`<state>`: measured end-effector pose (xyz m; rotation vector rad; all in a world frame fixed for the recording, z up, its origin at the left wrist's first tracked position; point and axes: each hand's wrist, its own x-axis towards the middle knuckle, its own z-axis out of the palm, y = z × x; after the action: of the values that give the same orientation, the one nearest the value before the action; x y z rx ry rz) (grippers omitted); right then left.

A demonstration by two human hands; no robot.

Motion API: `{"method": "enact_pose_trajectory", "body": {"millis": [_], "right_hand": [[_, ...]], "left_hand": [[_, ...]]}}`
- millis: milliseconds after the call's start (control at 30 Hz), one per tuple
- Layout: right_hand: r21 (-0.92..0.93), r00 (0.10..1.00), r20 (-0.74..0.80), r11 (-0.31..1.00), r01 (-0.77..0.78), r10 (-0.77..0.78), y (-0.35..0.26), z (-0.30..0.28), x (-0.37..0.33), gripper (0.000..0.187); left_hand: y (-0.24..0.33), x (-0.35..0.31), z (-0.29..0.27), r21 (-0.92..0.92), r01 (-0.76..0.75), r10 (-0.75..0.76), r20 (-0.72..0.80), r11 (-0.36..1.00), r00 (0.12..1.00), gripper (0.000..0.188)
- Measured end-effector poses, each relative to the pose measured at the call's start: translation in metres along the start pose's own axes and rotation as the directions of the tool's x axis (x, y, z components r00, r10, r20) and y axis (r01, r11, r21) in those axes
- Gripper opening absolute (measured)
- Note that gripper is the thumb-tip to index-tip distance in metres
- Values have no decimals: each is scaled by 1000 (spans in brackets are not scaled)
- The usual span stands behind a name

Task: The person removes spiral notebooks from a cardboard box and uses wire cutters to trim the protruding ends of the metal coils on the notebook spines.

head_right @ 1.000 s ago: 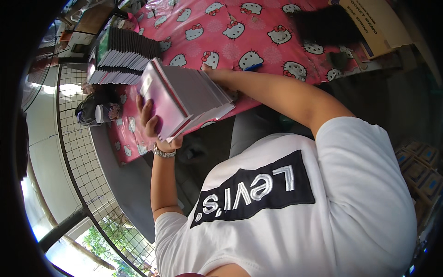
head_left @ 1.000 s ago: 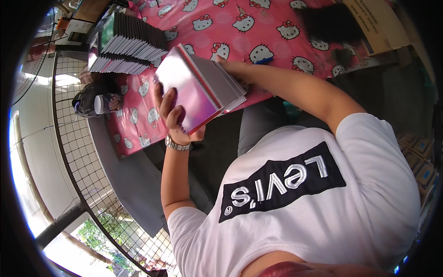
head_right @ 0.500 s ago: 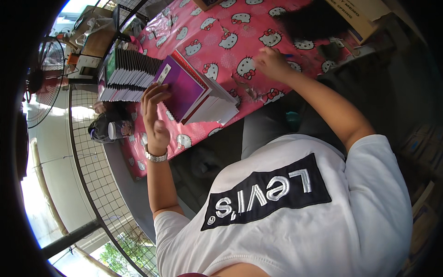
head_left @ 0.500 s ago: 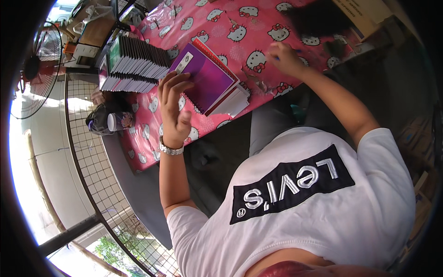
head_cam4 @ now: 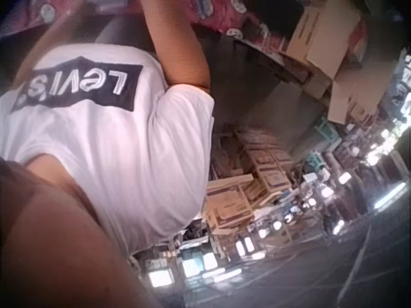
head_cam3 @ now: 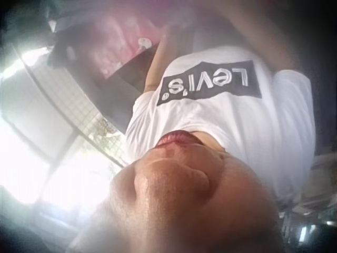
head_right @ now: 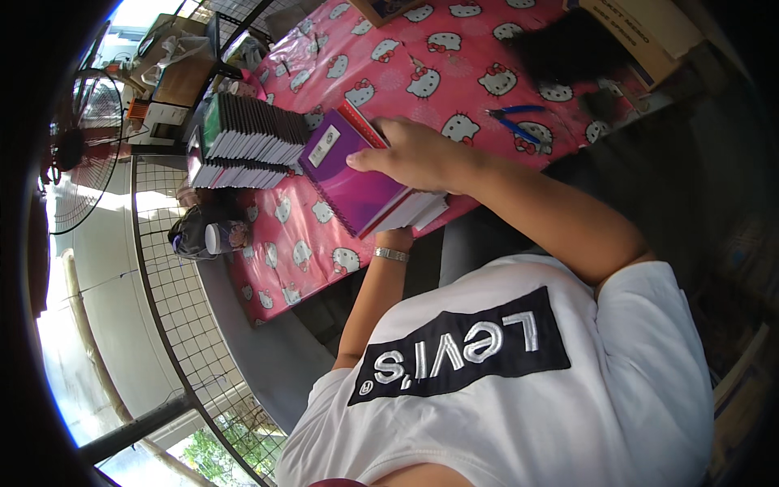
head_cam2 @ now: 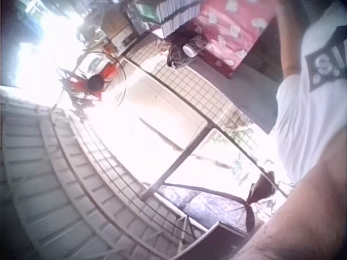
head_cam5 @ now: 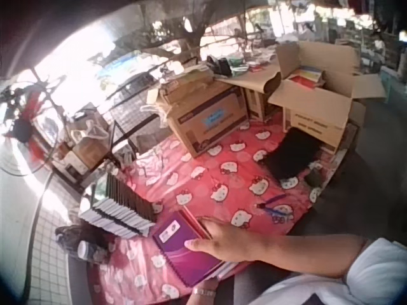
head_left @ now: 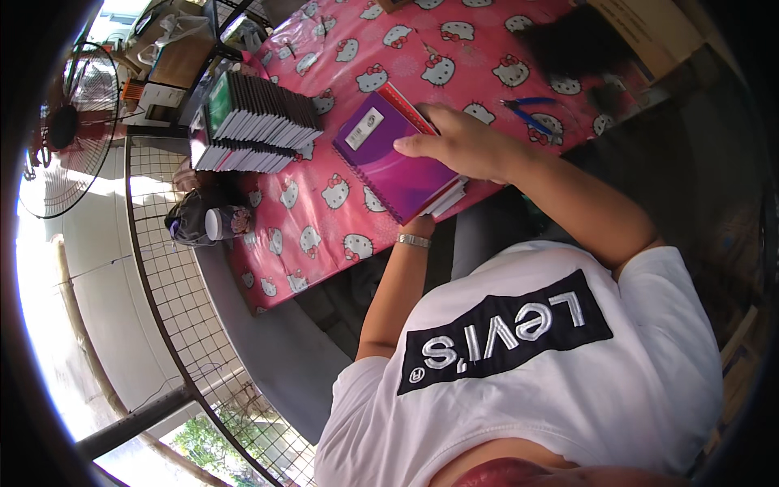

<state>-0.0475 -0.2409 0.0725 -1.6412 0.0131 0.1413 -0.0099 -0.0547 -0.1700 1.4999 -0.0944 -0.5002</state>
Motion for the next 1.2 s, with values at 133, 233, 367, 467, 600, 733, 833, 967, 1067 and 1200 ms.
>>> {"method": "enact_pose_trajectory", "body": {"millis": [133,233,367,467,600,733,833,967,1067,1200], "right_hand": [[-38,1000,-1,999,-30,30,-10,-11,1,54],[158,998,-7,986,-62,64,10,-25,7,63],[29,993,-118,999,-19,22,-1,-23,3,75],[-205,959,-239,973,104,-153,7,-19,6,69],[-434,802,-366,849,302,-472,23,-35,8,47],[-389,819,-348,865,316,-456,18,-41,12,38],[-403,928,-235,898,177,-288,0,-48,10,33],[482,948,-314,852,204,-50,23,-68,37,26],[781,932,-312,609,142,183,35,-81,41,26],[624,885,-372,781,17,279,126,-112,69,36]], "left_hand": [[-17,13,17,43,-2,2,5,999,1000,63],[-19,15,25,55,12,-15,46,998,999,63],[-6,18,15,56,23,-25,43,998,999,65],[10,16,0,180,-151,151,12,972,988,65],[106,-8,1,-129,-206,186,-150,970,971,71],[179,-35,12,-424,-252,154,-252,870,955,56],[202,-44,27,-29,-296,274,-308,955,911,54],[220,-47,49,184,-321,353,-181,929,918,59],[228,-56,48,126,-294,310,-136,947,941,66],[220,-42,41,18,-299,299,5,954,954,65]]}}
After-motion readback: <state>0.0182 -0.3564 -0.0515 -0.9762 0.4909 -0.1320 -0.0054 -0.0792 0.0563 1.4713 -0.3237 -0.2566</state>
